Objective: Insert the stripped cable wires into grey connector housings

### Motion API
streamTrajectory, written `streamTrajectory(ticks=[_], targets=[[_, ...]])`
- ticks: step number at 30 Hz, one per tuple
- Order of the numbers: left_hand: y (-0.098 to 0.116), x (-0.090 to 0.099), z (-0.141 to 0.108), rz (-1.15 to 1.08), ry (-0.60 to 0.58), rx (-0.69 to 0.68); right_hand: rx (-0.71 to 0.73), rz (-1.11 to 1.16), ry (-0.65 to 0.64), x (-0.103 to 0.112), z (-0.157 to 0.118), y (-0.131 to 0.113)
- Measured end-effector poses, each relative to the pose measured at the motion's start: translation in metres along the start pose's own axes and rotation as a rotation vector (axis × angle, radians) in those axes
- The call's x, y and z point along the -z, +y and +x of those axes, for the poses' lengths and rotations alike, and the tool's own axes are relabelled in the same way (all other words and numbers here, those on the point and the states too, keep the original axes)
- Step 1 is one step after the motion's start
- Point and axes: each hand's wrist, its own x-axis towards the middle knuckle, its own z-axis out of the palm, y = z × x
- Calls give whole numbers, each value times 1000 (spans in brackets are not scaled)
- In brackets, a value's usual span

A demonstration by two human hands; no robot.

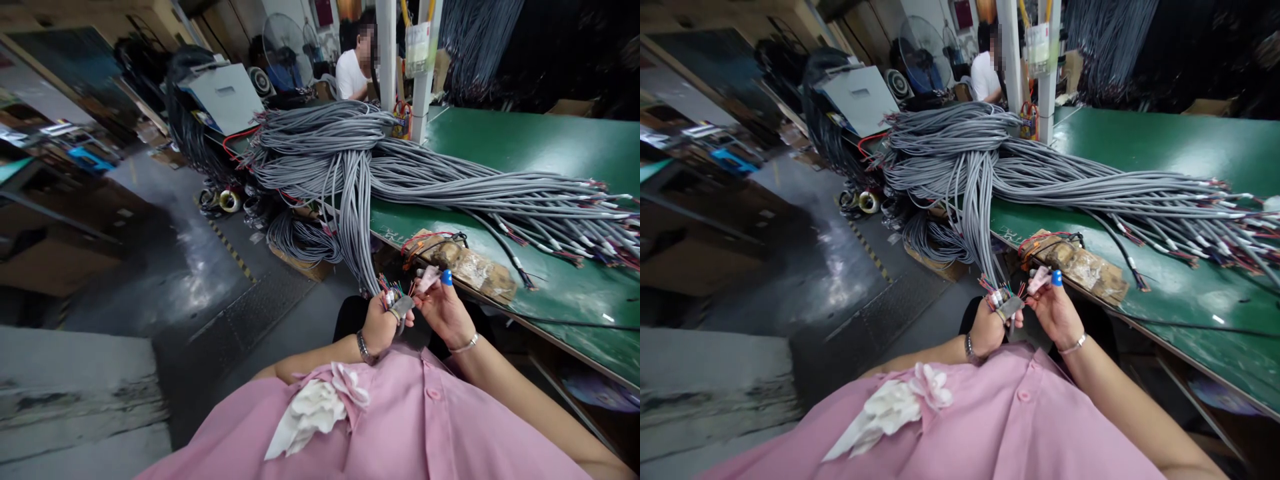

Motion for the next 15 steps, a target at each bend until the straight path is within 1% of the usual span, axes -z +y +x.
streamTrajectory(ticks=[3, 5, 10, 15], targets=[[2, 4, -3, -28, -32, -29, -55, -37, -44, 2, -2, -6], [2, 5, -4, -46, -31, -31, -68, -72, -53, 2, -4, -10], [3, 0, 0, -63, 31, -28, -1, -188, 6, -2, -7, -16], [6, -8, 5, -58, 66, -36, 5, -173, -20, 4, -3, -12]])
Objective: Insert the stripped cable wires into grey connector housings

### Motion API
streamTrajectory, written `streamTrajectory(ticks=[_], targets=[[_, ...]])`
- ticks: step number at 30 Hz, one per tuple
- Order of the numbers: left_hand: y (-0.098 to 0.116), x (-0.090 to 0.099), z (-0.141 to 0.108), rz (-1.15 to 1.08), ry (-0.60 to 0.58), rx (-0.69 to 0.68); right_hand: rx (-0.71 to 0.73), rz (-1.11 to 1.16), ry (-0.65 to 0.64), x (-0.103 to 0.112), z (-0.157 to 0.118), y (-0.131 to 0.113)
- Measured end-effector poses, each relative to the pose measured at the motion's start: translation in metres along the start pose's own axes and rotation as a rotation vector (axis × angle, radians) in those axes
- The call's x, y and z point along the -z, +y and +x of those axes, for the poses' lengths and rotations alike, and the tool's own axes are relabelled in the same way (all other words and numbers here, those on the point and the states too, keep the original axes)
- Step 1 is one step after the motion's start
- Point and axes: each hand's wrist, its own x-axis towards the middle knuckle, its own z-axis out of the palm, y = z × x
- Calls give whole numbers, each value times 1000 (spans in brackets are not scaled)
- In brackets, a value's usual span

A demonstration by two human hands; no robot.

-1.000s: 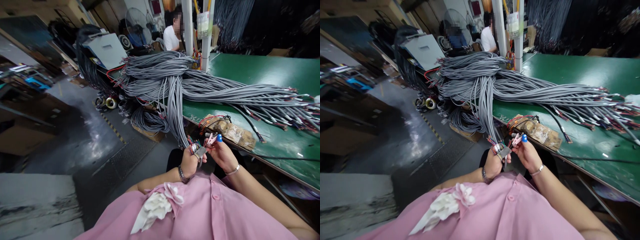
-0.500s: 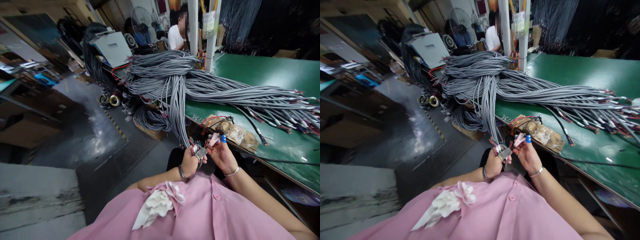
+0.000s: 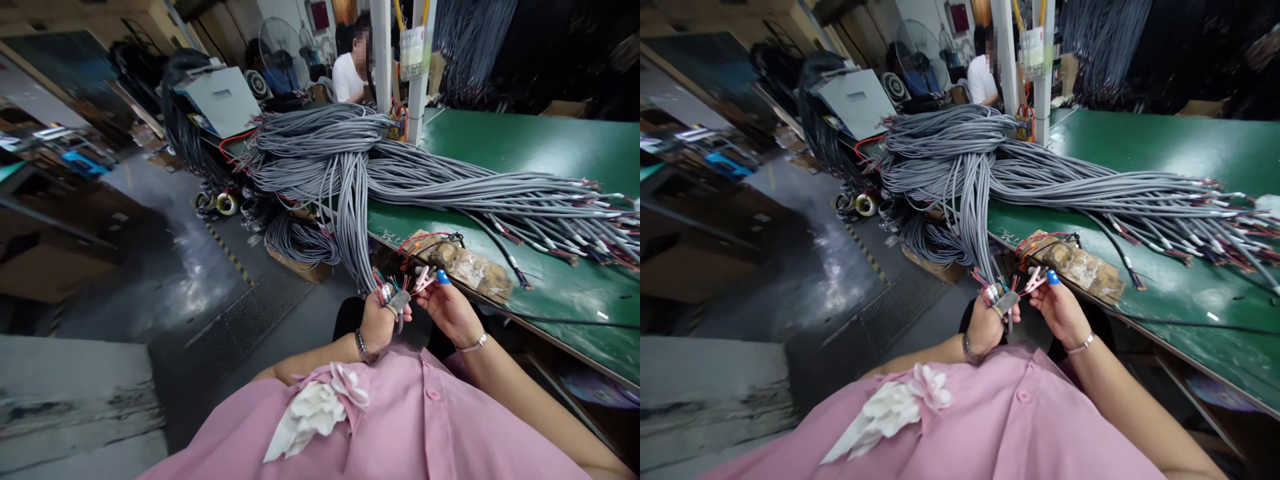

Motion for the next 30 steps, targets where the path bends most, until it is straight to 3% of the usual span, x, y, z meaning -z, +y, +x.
streamTrajectory(ticks=[6, 12, 22, 30], targets=[[-2, -3, 2, 70, -20, -13, 202, -99, 47, 7, 10, 12], [-9, 0, 3, 72, -19, -15, 49, 102, -12, 2, 20, 13], [-13, 5, 0, 108, -15, 1, 119, 209, 90, -5, 24, 18], [-10, 7, -4, 112, -40, -17, 51, 202, -14, 3, 14, 19]])
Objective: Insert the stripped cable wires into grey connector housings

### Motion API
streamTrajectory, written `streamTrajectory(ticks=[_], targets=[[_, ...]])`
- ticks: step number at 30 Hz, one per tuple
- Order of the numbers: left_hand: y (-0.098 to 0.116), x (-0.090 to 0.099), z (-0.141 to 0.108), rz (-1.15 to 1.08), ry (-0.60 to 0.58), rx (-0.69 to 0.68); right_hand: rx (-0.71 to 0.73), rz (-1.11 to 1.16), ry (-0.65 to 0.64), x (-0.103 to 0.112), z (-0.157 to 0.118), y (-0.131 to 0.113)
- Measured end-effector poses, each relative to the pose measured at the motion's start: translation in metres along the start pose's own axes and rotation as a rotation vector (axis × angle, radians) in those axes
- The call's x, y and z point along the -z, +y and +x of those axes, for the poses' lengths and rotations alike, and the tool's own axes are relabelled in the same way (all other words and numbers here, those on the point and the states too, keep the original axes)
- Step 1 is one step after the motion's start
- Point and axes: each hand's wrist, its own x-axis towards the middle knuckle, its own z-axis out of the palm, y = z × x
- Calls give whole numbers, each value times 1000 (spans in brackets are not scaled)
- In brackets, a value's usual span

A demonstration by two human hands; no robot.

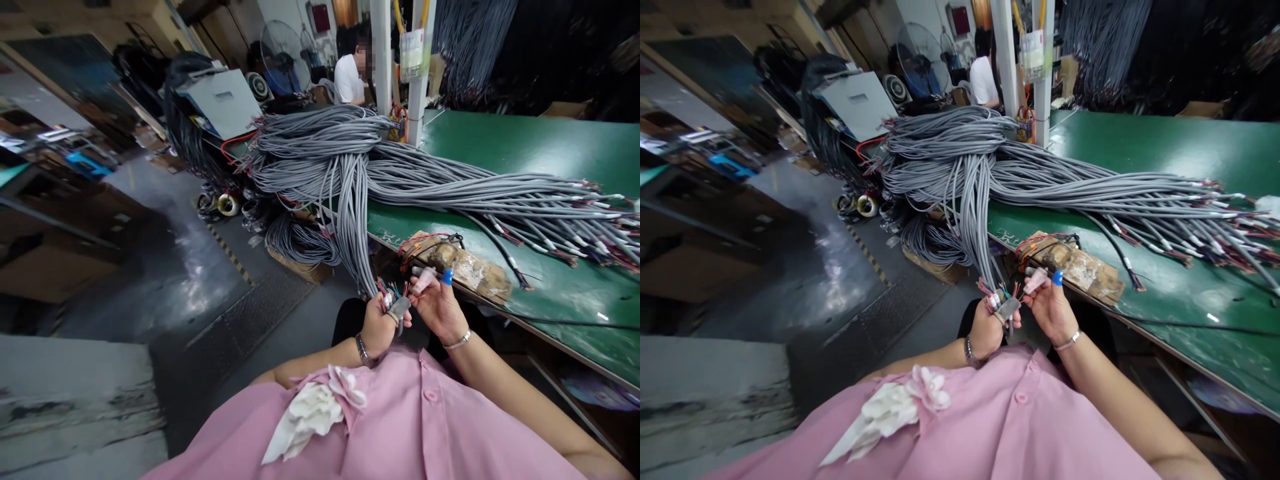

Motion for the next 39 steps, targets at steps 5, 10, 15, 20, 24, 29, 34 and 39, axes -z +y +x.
streamTrajectory(ticks=[5, 10, 15, 20, 24, 29, 34, 39], targets=[[2, 6, -4, -37, -37, -5, -75, -74, -49, 4, -7, -10], [4, 7, -1, -22, 10, -42, -40, -204, -12, -4, -13, -19], [4, 1, 7, -48, 65, -115, -15, -254, 23, -11, -15, -21], [7, -3, 8, -27, 67, -134, 167, -433, 110, -7, -12, -13], [12, -3, 6, 22, 63, -137, 293, -587, 181, 0, -7, -6], [15, -4, 6, 45, 71, -115, 81, -233, 108, -6, 0, -3], [11, -4, 6, 67, 64, -120, 116, -116, 167, -15, 3, -1], [10, -2, 3, 75, 62, -103, 67, -79, 113, -13, -1, 1]])
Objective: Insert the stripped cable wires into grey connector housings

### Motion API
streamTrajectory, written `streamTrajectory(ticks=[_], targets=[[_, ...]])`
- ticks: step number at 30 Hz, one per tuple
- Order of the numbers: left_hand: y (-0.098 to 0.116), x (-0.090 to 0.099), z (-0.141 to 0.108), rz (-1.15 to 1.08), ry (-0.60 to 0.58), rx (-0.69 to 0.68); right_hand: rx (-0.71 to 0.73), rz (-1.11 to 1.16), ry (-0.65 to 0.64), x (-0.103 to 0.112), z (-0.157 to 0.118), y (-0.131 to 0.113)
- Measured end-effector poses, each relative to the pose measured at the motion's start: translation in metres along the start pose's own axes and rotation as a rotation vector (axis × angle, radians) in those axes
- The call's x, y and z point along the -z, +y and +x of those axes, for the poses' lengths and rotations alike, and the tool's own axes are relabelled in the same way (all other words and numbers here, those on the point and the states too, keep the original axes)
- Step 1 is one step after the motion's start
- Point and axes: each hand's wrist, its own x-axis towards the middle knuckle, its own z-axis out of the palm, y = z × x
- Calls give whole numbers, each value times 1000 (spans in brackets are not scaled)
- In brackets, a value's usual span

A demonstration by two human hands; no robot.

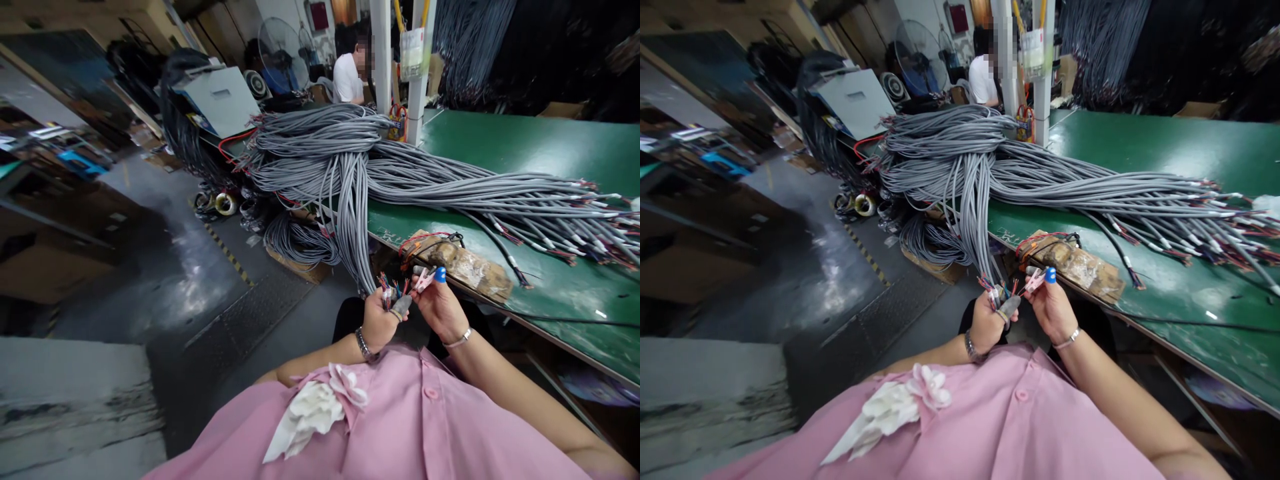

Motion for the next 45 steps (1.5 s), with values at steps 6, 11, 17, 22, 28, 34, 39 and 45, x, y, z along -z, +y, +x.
streamTrajectory(ticks=[6, 11, 17, 22, 28, 34, 39, 45], targets=[[0, 7, -5, 19, -34, 24, -72, 28, -35, 20, -4, -2], [-12, 18, -2, -19, -178, 54, -68, -33, 15, 40, -10, -9], [-21, 19, 1, 24, -352, 78, 16, -343, -9, 53, -30, -19], [-21, 14, -9, 253, -422, -132, 103, -734, -165, 46, -56, -29], [-24, 14, -19, 595, -490, -413, 276, -1108, -525, 37, -72, -38], [-23, 17, -21, 618, -522, -457, 422, -1267, -656, 33, -74, -37], [-21, 18, -21, 579, -530, -488, 479, -1302, -679, 33, -75, -36], [-5, 31, -25, 342, -570, -334, 402, -1294, -572, 46, -74, -41]])
